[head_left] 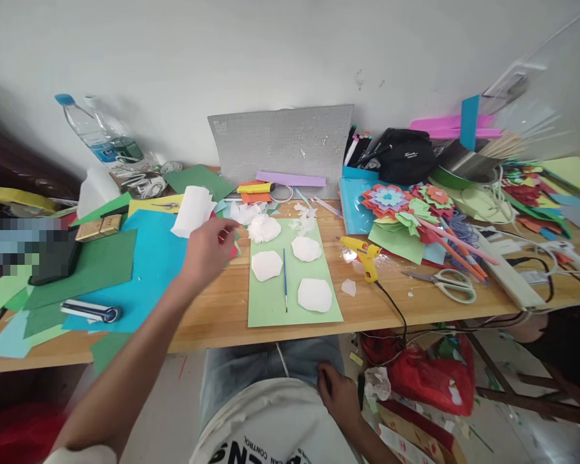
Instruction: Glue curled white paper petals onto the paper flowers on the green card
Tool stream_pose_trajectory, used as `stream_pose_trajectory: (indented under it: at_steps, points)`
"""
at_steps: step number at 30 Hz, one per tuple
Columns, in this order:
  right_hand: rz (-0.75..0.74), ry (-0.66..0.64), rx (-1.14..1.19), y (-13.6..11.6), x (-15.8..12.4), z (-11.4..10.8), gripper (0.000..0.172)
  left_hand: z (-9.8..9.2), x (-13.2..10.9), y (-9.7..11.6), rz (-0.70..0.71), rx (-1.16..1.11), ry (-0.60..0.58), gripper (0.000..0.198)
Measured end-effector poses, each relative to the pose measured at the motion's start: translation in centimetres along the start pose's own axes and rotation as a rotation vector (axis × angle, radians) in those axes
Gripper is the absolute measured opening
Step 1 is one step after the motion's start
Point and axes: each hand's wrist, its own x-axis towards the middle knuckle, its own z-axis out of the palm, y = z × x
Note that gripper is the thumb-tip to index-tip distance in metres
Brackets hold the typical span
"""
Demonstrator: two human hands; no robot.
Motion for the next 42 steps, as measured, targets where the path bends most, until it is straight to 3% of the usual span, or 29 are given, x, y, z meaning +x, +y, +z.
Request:
stream_pose_trajectory:
  at_steps: [3,7,12,16,21,24,27,31,36,42]
  points:
    - [-0.086,-0.099,-0.036,0.8,-0.2,0.9,0.029,0.5,4.1,-4.7,-0.035,0.377,-0.107,0.034]
    - [-0.091,-0.112,-0.078,1.1,-0.3,1.2,0.029,2.0,6.5,-7.4,-0.072,0.515,-0.208,0.034]
    - [-0.076,-0.123,-0.092,1.2,-0.4,1.1,0.027,3.3,7.3,-8.2,-0.095,0.54,-0.248,0.028]
    - [-0.079,-0.161,-0.099,1.2,-0.4,1.0,0.028,3.0,7.4,-8.3,-0.089,0.456,-0.233,0.02]
    - [-0.201,-0.257,-0.007,-0.6,0.7,-2.2,0.027,1.5,6.5,-6.7,-0.079,0.246,-0.161,0.015]
    - [-0.375,-0.188,0.127,-3.3,3.5,-6.5,0.021,1.1,5.4,-4.7,-0.102,-0.166,-0.215,0.019]
    - [-0.479,0.013,0.233,-7.0,8.2,-11.0,0.017,1.4,4.1,-2.1,-0.17,-0.578,-0.366,0.03]
    - [-0.394,0.215,0.36,-12.5,15.6,-14.4,0.013,2.6,2.8,0.6,-0.218,-0.795,-0.471,0.033]
    - [-0.139,0.076,0.629,-16.9,22.8,-13.6,0.035,4.7,2.1,1.5,-0.288,-0.841,-0.481,0.035]
    - [-0.038,-0.156,0.767,-17.1,26.7,-10.4,0.03,5.9,1.6,0.4,-0.355,-0.896,-0.421,0.037]
